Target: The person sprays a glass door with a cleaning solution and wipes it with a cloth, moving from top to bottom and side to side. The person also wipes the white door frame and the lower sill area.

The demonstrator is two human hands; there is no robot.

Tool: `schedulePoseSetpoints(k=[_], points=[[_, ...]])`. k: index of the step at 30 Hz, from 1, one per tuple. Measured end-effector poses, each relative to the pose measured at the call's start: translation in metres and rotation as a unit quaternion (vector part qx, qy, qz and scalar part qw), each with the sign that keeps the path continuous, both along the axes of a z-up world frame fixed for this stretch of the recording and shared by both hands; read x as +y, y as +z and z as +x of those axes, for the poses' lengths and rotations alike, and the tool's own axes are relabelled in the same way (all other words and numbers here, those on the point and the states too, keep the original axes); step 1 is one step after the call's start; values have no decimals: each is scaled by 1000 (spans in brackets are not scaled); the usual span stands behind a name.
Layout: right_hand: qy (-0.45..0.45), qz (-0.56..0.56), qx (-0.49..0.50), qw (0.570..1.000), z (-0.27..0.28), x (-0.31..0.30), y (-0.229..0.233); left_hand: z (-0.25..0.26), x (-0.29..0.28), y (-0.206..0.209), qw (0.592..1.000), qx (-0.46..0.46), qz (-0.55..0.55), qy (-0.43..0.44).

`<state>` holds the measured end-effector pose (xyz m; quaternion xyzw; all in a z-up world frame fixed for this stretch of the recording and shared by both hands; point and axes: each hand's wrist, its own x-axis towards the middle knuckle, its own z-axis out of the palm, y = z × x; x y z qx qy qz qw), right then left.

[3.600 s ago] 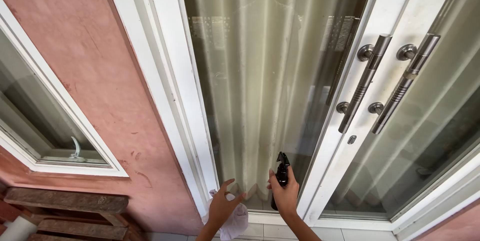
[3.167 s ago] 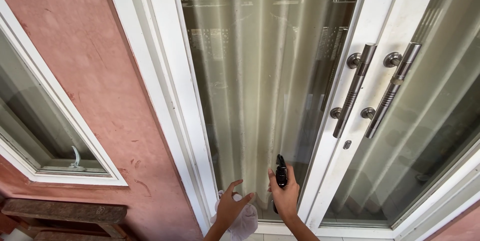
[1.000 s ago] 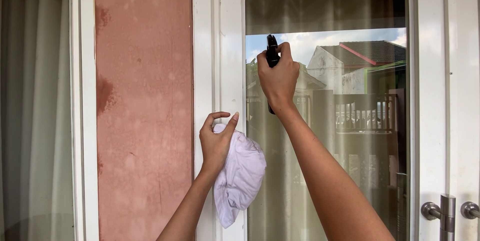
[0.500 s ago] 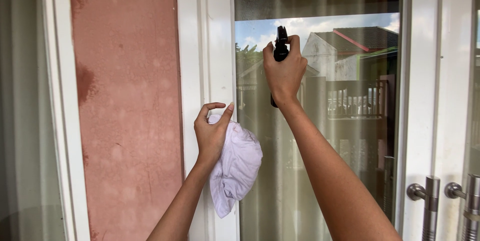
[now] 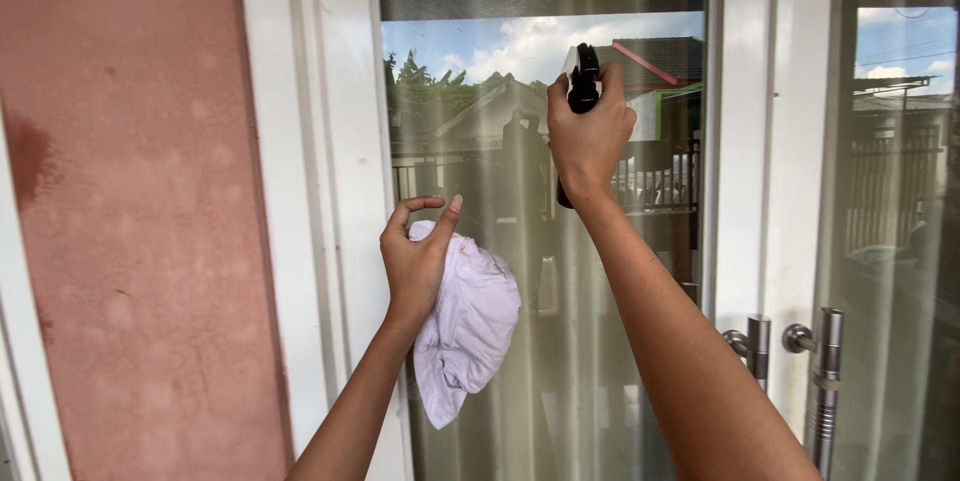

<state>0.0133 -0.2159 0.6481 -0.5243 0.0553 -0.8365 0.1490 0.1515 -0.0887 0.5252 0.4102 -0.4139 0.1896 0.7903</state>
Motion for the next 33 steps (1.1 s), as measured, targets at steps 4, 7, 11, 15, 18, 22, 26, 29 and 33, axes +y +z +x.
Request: schedulePoseSetpoints(k=[4,7,11,15,18,22,26,29,33], points=[[-22,-24,-13,999,-28,-21,-5,-20,-12,-2,1000,10,2,-20],[-33,-44,-14,998,-55,-31,-5,-33,-28,-2,1000,3,-4,-11],[-57,-27,-3,998,-76,-69,-1,-57,-48,-1,1000,6,-10,-27],[-86,-7,-19,996,-92,-98,3,-73,-71,-4,1000,4,1,-30],[-100,-6,-30,995,-104,-103,-1,-85,-77,-9,998,9,9,-55],[-136,-55,12,989,-112,-74,-9,-95,-66,-15,997,-57,31,-40],[-66,-79,33,994,-79,-54,-19,-79,-48,-25,998,-48,32,-2],[-3,-20,40,999,-35,-20,-39,-54,-24,-31,998,-19,25,47],[97,43,70,992,18,36,-71,-18,15,-47,993,8,22,117]])
